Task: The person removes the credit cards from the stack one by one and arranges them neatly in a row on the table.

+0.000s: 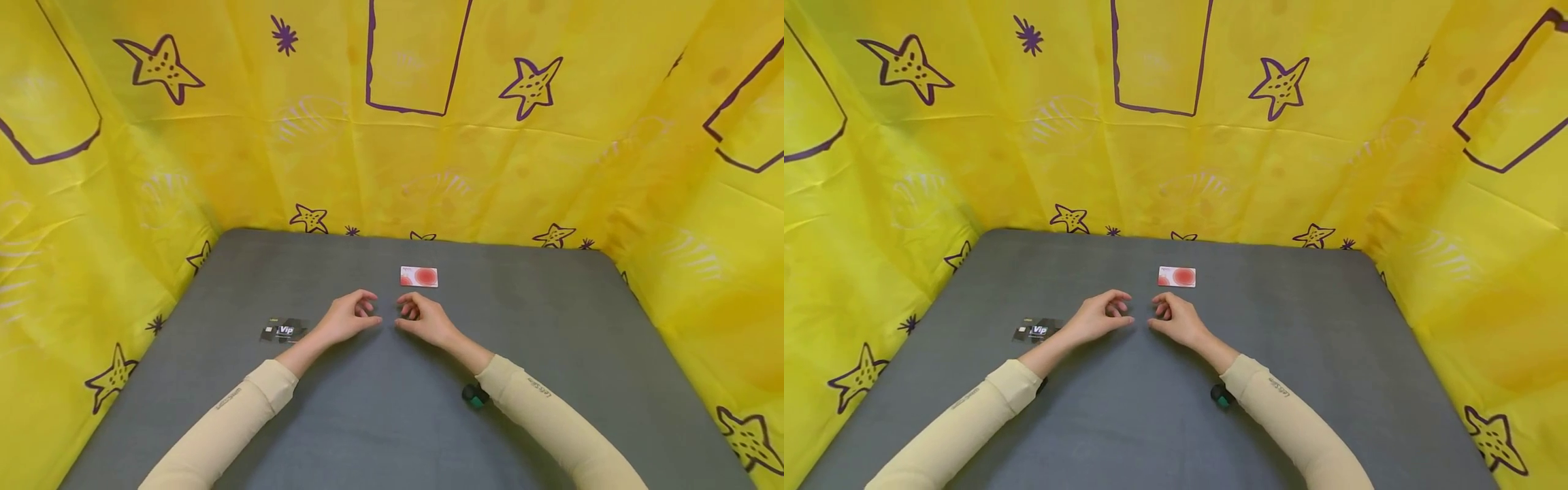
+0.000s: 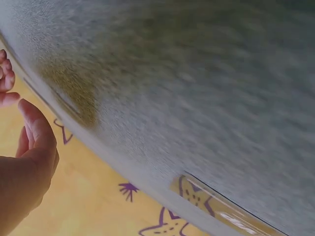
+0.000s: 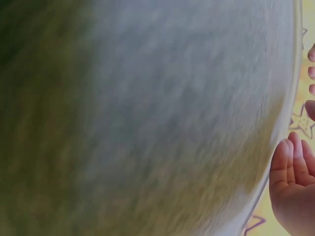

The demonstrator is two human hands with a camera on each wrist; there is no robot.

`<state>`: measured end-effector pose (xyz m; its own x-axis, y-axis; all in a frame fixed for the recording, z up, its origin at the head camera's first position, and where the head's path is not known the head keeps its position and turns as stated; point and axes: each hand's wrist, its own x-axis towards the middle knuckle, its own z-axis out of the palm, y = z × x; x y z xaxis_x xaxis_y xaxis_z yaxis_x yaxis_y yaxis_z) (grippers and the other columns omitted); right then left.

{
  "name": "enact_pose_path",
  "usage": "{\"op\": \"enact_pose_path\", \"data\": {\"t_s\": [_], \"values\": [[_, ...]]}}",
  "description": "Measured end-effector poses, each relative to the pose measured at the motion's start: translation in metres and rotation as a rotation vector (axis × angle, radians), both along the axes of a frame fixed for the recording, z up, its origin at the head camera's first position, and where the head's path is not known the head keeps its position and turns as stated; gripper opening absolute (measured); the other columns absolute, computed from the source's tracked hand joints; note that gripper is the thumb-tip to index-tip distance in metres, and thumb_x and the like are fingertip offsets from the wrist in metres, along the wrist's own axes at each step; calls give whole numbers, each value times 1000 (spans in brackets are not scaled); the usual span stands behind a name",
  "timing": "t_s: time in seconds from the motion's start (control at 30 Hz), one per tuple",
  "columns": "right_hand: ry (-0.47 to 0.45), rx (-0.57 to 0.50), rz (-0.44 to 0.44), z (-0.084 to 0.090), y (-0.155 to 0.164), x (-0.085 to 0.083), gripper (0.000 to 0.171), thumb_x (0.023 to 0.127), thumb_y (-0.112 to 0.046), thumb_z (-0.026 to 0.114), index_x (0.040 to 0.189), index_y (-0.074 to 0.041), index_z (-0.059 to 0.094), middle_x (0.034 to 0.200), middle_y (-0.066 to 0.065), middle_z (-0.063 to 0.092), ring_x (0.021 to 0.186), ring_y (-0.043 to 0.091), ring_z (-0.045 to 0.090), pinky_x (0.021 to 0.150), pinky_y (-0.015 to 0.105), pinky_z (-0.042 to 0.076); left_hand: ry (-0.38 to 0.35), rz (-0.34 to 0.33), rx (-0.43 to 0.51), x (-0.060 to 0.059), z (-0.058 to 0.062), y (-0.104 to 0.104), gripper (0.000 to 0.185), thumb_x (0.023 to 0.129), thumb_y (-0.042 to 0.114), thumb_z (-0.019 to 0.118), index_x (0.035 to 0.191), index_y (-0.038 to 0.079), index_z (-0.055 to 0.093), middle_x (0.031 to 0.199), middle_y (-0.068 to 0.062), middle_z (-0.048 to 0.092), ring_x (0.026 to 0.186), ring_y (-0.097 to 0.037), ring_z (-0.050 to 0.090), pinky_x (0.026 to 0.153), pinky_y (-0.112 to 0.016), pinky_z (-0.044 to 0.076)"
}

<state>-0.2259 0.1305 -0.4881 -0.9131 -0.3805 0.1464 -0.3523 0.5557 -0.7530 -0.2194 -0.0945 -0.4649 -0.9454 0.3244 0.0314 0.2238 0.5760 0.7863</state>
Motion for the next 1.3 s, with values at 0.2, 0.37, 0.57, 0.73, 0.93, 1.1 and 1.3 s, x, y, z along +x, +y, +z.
{"op": "enact_pose_path", "data": {"t_s": [0.2, 0.37, 0.57, 0.73, 0.93, 1.1, 1.3], "values": [[-9, -14, -52, 0, 15, -5, 38, 81, -14, 79, 114, -4, 63, 89, 3, 64, 76, 13, 56, 72, 27, 46, 4, 0, 9, -7, -3, 13, 44, 81, 19, 80, 118, 2, 63, 94, -7, 64, 76, -15, 58, 65, -28, 47], [-27, -4, -90, 0, 27, -8, 38, 82, -16, 78, 115, -4, 63, 90, 2, 64, 76, 14, 56, 71, 27, 45, 12, 5, 6, -12, -3, 25, 43, 81, 19, 80, 117, 2, 63, 93, -8, 64, 77, -15, 58, 68, -28, 47], [-18, -6, -120, -1, 38, -12, 37, 82, -16, 78, 113, -4, 63, 89, 2, 64, 76, 14, 56, 71, 27, 45, 14, 10, -9, -21, -6, 37, 43, 80, 19, 80, 116, 1, 64, 93, -7, 63, 79, -16, 58, 73, -28, 47], [-14, 1, -151, -1, 45, -17, 37, 81, -16, 79, 112, -3, 63, 90, 5, 65, 76, 17, 57, 72, 29, 45, 22, 20, -6, -27, -7, 45, 42, 80, 18, 80, 115, 0, 63, 95, -9, 63, 81, -19, 59, 76, -32, 49], [-26, 25, -190, -3, 53, -24, 38, 81, -16, 79, 113, -4, 63, 91, 5, 65, 77, 17, 56, 73, 30, 44, 22, 38, -25, -35, -9, 52, 41, 81, 18, 79, 115, 2, 64, 96, -9, 63, 84, -19, 60, 78, -33, 49], [12, 10, -175, -1, 58, -29, 38, 81, -16, 78, 112, -1, 62, 88, 6, 64, 74, 18, 55, 70, 30, 44, 29, 50, -31, -42, -8, 56, 41, 81, 16, 79, 115, 0, 64, 95, -9, 62, 83, -20, 60, 77, -33, 49], [37, 11, -196, 1, 62, -36, 38, 80, -15, 77, 110, 2, 61, 89, 11, 64, 74, 21, 55, 70, 32, 45, 35, 55, -60, -51, -6, 59, 38, 80, 14, 79, 112, -1, 64, 94, -11, 60, 83, -21, 57, 77, -33, 48]]}}
